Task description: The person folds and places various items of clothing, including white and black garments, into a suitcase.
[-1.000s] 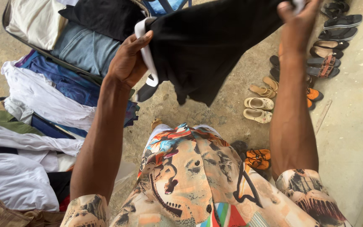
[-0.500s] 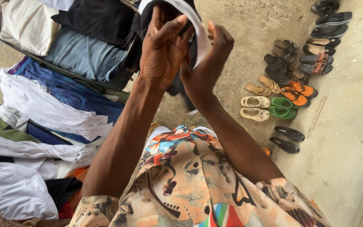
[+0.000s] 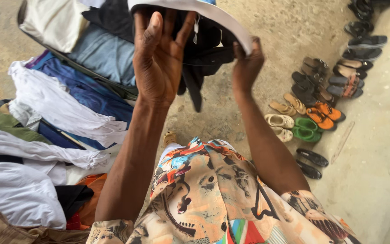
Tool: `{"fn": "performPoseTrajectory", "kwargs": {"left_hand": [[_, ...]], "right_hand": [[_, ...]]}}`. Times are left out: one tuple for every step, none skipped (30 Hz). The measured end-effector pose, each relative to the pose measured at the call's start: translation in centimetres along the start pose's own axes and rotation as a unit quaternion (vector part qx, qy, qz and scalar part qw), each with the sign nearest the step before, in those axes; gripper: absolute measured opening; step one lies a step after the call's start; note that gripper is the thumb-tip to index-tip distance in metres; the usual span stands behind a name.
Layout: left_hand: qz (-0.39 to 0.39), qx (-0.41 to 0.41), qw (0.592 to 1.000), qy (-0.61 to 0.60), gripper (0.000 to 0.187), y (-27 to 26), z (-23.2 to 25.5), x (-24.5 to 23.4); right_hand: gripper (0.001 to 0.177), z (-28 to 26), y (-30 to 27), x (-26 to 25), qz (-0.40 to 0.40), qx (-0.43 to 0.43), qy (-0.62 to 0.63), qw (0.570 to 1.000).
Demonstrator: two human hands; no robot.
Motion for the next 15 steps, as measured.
{"fn": "performPoseTrajectory", "kwargs": {"left_hand": [[0.007,0.015,0.999,0.035,0.059,0.2,1.1,-0.5],[0.009,0.02,0.999,0.037,0.059,0.3,2.2,-1.1],[0.026,0.018,0.993,0.11,0.057,0.4,3.2,-1.7],[0.036,0.02,0.988,0.148,0.056,0.3,4.0,-2.3],[0.046,0.02,0.981,0.186,0.056,0.2,4.8,-2.8],[0.051,0.04,0.949,0.308,0.058,-0.1,5.6,-3.0],[0.053,0.049,0.926,0.37,0.059,-0.3,6.2,-3.1],[0.058,0.062,0.899,0.429,0.061,-0.5,6.9,-3.0],[0.06,0.091,0.87,0.481,0.067,-0.6,7.4,-2.8],[0.061,0.107,0.852,0.508,0.071,-0.7,8.1,-2.5],[0.064,0.123,0.833,0.535,0.074,-0.9,8.8,-2.3],[0.07,0.141,0.8,0.579,0.081,-1.1,9.9,-2.1],[0.075,0.158,0.764,0.621,0.088,-1.1,10.9,-2.2],[0.079,0.163,0.76,0.625,0.088,-0.2,12.1,-2.7],[0.084,0.165,0.668,0.721,0.083,1.2,13.4,-3.5]], "right_hand": [[0.005,-0.6,0.6,0.0,-0.03,0.04,0.094,0.994],[0.005,-1.6,1.5,0.0,-0.035,0.04,0.096,0.994],[0.004,-2.9,2.6,0.2,-0.056,0.034,0.139,0.988],[0.005,-4.3,3.1,0.8,-0.076,0.029,0.182,0.98],[0.005,-5.6,3.5,1.3,-0.081,0.03,0.185,0.979],[0.006,-7.0,4.1,1.9,-0.083,0.038,0.234,0.968],[0.01,-8.3,4.5,2.6,-0.085,0.047,0.283,0.954],[0.01,-9.3,4.9,3.3,-0.089,0.048,0.287,0.953],[0.009,-10.1,5.5,3.9,-0.059,0.025,0.239,0.969],[0.01,-10.6,6.0,4.7,-0.03,0.003,0.19,0.981],[0.01,-10.9,6.6,5.9,-0.035,0.004,0.195,0.98],[0.01,-10.9,7.2,7.2,-0.04,0.008,0.195,0.98],[0.009,-10.7,7.6,8.6,-0.044,0.015,0.196,0.98],[0.009,-10.6,8.2,10.0,-0.057,0.023,0.193,0.979],[0.009,-10.6,8.8,11.8,-0.079,0.031,0.195,0.977]]}}
Point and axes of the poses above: each hand's wrist, its own y-axis towards the middle knuckle, its own x-axis out of the palm, z = x × y, the point moved 3 cm from there along y, towards the middle knuckle, and after that the axes turned 8 degrees about -y, right-handed, at the moved point
